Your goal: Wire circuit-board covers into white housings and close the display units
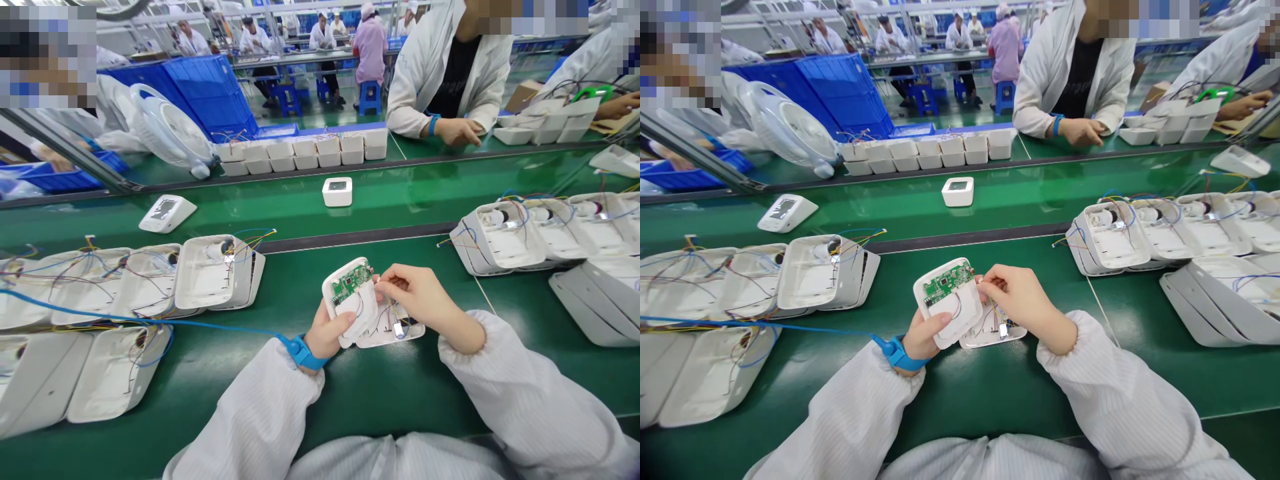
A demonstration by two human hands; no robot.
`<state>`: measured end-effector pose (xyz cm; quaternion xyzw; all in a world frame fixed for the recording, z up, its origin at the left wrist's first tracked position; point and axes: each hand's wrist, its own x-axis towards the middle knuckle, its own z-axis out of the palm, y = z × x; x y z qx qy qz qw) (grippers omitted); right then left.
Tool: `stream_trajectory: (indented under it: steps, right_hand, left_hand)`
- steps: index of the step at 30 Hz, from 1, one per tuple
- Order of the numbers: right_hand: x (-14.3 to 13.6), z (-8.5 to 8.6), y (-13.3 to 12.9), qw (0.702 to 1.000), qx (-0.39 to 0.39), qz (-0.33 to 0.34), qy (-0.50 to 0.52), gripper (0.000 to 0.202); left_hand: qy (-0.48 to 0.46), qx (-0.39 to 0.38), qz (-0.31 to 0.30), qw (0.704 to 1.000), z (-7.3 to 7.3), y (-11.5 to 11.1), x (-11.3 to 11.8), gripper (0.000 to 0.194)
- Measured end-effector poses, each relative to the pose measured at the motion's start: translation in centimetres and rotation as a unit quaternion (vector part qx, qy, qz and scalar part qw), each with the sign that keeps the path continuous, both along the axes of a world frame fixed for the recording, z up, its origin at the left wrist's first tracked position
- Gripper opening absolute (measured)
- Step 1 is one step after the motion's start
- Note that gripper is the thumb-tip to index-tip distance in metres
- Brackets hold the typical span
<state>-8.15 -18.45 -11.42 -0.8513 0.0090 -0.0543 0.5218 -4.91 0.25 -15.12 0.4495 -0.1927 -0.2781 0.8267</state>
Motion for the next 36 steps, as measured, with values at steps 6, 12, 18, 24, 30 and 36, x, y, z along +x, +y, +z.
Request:
stream_trajectory:
  steps: [6, 12, 18, 24, 30, 36]
  right_hand:
    - [-0.6, -0.2, 1.4, 0.996, -0.042, 0.062, -0.044, 0.019]
    - [-0.5, -0.3, 1.4, 0.997, -0.058, 0.033, -0.04, 0.02]
    - [-0.7, -0.4, 1.6, 0.995, -0.083, 0.02, -0.049, 0.022]
    - [-0.6, -0.5, 1.6, 0.993, -0.096, 0.015, -0.063, 0.022]
    - [-0.7, -1.3, 1.8, 0.957, -0.202, -0.016, -0.206, 0.02]
    - [-0.1, -2.0, 1.3, 0.921, -0.207, -0.029, -0.329, 0.032]
  left_hand:
    - [-0.078, 0.06, 0.044, 0.994, -1.3, -0.2, 0.2, 0.059]
    - [-0.081, 0.078, 0.031, 0.993, -1.3, -0.1, 0.3, 0.062]
    - [-0.028, 0.055, 0.011, 0.998, -1.3, -0.2, 0.1, 0.055]
    - [0.009, 0.068, 0.029, 0.997, -1.6, 0.0, -0.1, 0.054]
    - [0.054, 0.054, 0.012, 0.997, -1.0, 0.0, -0.1, 0.05]
    - [0.124, 0.001, -0.004, 0.992, -0.5, 0.1, -0.2, 0.056]
